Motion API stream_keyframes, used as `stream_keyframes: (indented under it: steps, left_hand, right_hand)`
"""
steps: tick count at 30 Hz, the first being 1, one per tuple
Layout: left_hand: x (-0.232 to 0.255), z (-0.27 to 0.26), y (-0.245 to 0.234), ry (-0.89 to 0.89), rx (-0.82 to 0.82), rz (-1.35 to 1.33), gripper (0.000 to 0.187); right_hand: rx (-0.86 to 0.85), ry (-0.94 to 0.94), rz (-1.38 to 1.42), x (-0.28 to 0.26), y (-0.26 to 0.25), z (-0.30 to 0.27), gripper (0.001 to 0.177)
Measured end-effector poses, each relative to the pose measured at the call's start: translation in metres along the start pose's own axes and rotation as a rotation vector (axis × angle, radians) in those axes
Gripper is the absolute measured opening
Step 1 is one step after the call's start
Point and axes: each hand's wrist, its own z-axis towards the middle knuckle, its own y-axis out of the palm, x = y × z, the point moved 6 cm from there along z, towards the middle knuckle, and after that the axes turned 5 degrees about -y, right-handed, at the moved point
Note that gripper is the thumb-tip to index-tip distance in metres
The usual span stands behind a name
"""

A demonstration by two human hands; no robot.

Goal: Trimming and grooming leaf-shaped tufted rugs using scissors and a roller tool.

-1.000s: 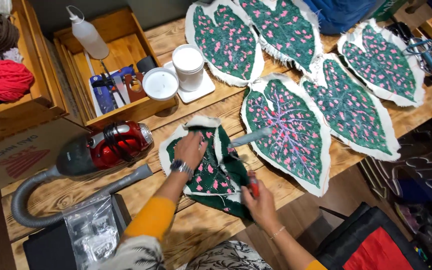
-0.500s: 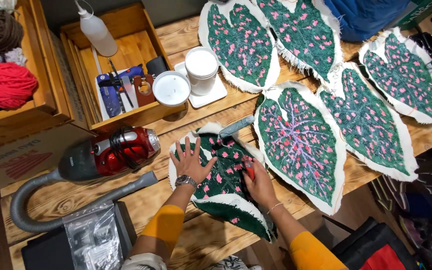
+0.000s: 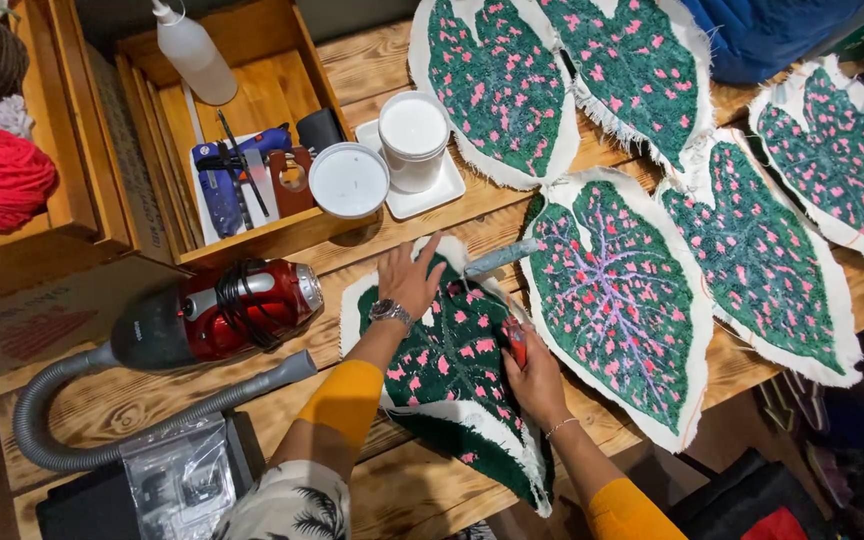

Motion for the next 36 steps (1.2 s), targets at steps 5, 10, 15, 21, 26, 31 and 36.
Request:
stream_keyframes:
  steps: [5,10,15,21,26,31,36]
  left_hand:
    - [0.01,0.031,0.025,0.062,-0.087,0.053,0.051]
    - [0.018,0.059,0.044,0.197,-0.04,0.131,0.049]
    - [0.042,0.035,0.041,0.227,0.097,0.313,0.057]
    - [0.087,-0.02,0.019,0.104,-0.441,0.246,0.103]
    - [0.087,-0.027,0.042,0.024,-0.344,0.06,0.096]
    - [0.082,-0.097,0.034,0.096,-0.131,-0.012,0.087]
    - [0.053,-0.178,0.008,-0.009,-0.326,-0.086,0.077]
  right_hand:
    - [0.045,0.082,-0.021,0.01,-0.003,-0.02,0.051]
    - [0.11,0.018,-0.034,-0.02,-0.02,-0.043,0.05]
    - [-0.005,0.311,0.03,-0.016,-0.021,-0.063,0.031]
    - [-0.024,0.327,0.049,0.014,-0.015,-0.064,0.028]
    - [0.089,0.003,0.004,-0.024,-0.035,-0.046,0.031]
    - [0.065,0.106,0.165,-0.059,-0.032,-0.014,0.031]
    - [-0.061,-0.019,0.194,-0.039,0.014,0.001,0.028]
